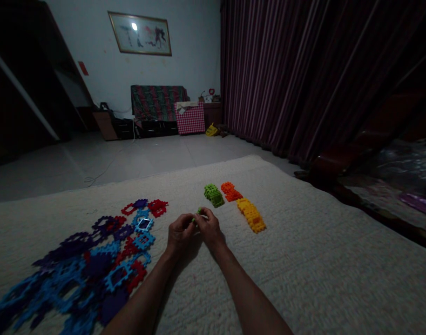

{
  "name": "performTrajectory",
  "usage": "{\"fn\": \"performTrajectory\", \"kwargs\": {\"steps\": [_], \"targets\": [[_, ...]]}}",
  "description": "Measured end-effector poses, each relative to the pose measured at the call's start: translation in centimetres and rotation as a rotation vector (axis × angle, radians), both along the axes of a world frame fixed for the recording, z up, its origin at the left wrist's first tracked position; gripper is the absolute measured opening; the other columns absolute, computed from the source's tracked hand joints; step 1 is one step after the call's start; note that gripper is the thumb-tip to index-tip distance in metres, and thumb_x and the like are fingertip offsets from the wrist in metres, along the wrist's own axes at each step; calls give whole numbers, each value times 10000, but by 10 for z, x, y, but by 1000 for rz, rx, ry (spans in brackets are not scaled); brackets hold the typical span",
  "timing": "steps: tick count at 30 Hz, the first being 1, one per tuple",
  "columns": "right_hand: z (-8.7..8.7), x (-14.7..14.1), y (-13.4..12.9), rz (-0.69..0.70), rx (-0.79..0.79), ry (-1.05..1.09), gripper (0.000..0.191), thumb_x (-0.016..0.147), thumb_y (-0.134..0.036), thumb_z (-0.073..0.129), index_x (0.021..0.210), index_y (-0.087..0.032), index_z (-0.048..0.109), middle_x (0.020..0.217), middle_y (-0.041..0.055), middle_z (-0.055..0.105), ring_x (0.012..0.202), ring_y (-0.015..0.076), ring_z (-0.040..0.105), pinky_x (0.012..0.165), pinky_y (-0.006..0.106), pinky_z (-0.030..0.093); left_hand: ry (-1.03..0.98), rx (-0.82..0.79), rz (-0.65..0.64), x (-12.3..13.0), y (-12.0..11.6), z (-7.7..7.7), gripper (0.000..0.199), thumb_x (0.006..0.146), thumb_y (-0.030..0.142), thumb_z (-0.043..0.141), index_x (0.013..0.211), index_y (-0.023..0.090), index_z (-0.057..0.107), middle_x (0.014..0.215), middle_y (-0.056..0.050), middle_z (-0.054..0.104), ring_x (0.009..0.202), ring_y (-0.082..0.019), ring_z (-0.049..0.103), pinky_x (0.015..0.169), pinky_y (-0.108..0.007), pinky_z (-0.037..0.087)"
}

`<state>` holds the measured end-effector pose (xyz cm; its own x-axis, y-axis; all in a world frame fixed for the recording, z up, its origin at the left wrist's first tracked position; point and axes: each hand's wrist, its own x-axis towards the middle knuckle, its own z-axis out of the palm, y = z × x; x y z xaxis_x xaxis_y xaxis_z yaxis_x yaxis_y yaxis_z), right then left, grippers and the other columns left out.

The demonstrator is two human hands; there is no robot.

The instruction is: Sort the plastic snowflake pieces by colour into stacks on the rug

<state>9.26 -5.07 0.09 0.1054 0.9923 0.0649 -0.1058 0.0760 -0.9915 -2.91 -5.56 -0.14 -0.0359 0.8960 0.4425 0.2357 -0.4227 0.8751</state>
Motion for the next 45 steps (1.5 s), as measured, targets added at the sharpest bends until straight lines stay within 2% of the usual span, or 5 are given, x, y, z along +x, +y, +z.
{"fn": "performTrajectory", "kwargs": {"steps": [8, 14, 17, 26, 45], "targets": [[11, 8, 1, 8, -28, 15, 450, 685, -457, 717, 1025, -195, 583, 916, 33, 669, 771, 180, 653, 695, 299, 531, -8, -27, 8, 3, -3, 4, 186, 781, 258, 602, 902, 180, 720, 861, -51, 725, 783, -157, 661, 736, -261, 522], [18, 41, 42, -457, 193, -546, 452, 679, -403, 672, 1049, -147, 630, 1106, 149, 633, 1040, 280, 597, 915, 434, 497, -113, -196, 138, 1, 5, -4, 352, 766, 292, 578, 1063, 142, 692, 844, -64, 724, 681, -161, 667, 643, -272, 526], [18, 50, 54, -571, 232, -793, 439, 726, -339, 639, 1095, -99, 636, 1124, 183, 620, 1073, 284, 579, 974, 429, 462, -99, -183, 176, 2, 5, -2, 334, 760, 292, 568, 1020, 138, 712, 800, -61, 725, 688, -171, 672, 668, -282, 522], [4, 43, 50, -569, 101, -1087, 448, 850, -401, 582, 1236, -172, 583, 1184, 133, 589, 1012, 244, 612, 801, 325, 491, -97, -207, 190, 3, 4, -3, 321, 775, 297, 550, 992, 142, 728, 760, -60, 721, 668, -176, 665, 662, -286, 516], [1, 47, 55, -643, 186, -1064, 447, 810, -452, 591, 1153, -165, 607, 1147, 152, 586, 1036, 296, 578, 835, 399, 485, -160, -243, 179, 8, 8, -7, 285, 779, 227, 538, 972, 137, 728, 666, -37, 684, 592, -142, 626, 590, -243, 481]]}}
